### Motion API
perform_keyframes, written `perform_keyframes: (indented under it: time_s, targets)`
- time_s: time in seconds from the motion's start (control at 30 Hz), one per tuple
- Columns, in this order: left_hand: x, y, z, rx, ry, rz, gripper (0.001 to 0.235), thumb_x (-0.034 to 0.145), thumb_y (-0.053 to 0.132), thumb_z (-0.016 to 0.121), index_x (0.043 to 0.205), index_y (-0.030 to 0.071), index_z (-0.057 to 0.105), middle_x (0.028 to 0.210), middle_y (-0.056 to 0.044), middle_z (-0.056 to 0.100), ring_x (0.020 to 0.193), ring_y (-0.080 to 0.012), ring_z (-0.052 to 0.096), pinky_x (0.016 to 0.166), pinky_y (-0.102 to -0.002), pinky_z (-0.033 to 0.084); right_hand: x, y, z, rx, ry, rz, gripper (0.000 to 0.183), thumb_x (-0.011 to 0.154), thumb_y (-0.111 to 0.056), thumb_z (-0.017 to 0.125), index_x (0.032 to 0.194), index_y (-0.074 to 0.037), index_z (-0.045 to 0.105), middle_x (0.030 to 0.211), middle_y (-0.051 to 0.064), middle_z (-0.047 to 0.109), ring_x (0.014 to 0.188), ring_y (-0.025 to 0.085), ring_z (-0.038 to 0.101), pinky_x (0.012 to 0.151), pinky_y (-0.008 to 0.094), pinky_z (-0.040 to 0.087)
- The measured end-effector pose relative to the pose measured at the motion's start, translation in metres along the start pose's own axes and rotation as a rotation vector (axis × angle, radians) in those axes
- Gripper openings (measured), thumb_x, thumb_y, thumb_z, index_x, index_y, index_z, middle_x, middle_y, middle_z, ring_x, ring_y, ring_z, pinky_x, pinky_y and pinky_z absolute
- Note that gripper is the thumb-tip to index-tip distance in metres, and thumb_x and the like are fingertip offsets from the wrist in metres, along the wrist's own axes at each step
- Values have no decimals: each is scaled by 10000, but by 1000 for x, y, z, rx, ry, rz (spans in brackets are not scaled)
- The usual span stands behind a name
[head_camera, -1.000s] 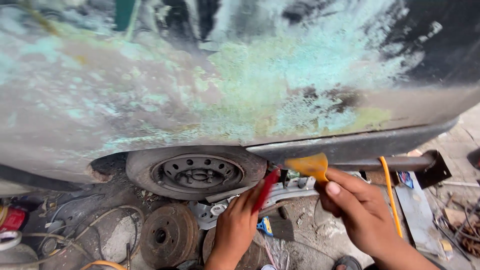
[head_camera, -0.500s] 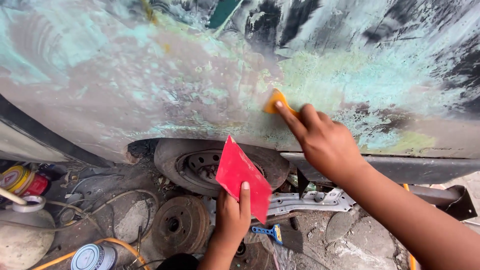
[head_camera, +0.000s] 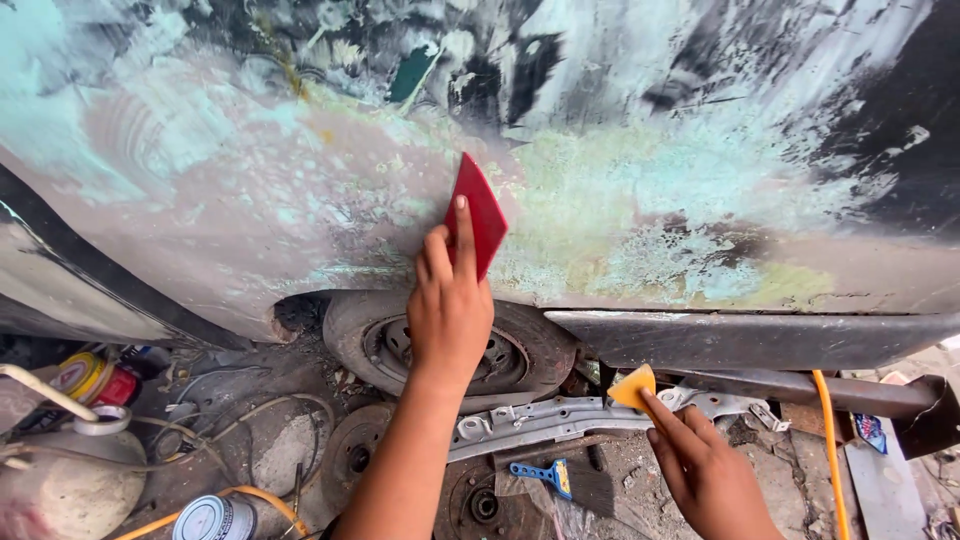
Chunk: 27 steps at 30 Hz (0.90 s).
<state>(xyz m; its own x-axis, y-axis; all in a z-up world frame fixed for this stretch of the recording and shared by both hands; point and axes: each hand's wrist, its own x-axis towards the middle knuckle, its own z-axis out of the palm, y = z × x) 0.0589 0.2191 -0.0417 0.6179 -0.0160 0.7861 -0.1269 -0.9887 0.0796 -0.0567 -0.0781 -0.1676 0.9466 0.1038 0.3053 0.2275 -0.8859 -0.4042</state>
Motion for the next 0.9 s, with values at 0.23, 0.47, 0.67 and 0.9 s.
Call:
perform_keyframes:
  time_s: [0.23,0.47,0.67,0.9]
  targets:
    - [-21,34,37,-28,12,-53,1042,807,49,808,1646,151,199,1307,-151,468,1111,-320,554,784,-387,618,-1,-7,-16,181,-8,48,606,967,-292,554,1567,-303,467,775,-2,442,609,152,466,531,309,415]
    - [-71,71,40,-484,-251,84,1076,859,-20,703,1637,259,14,1345,-220,514,1037,-313,606,779,-372,622,2,-3,-9,668,-68,251,532,907,-229,695,1437,-208,649,787,14,554,639,138,444,578,265,374]
    - [-131,85,-6,-771,-450,192,956,928,-35,656,1620,249,60,1300,-257,547,850,-309,612,621,-340,594,-5,36,49,1093,-301,390,302,1014,-161,560,1287,-60,641,665,75,539,522,179,446,485,295,359]
    - [-180,58,-5,-573,-966,106,973,893,-89,607,1657,197,76,1415,-322,492,1086,-459,608,826,-510,612,7,-4,8,1253,-295,635,411,957,-83,600,1338,19,717,591,87,409,478,169,276,444,299,182]
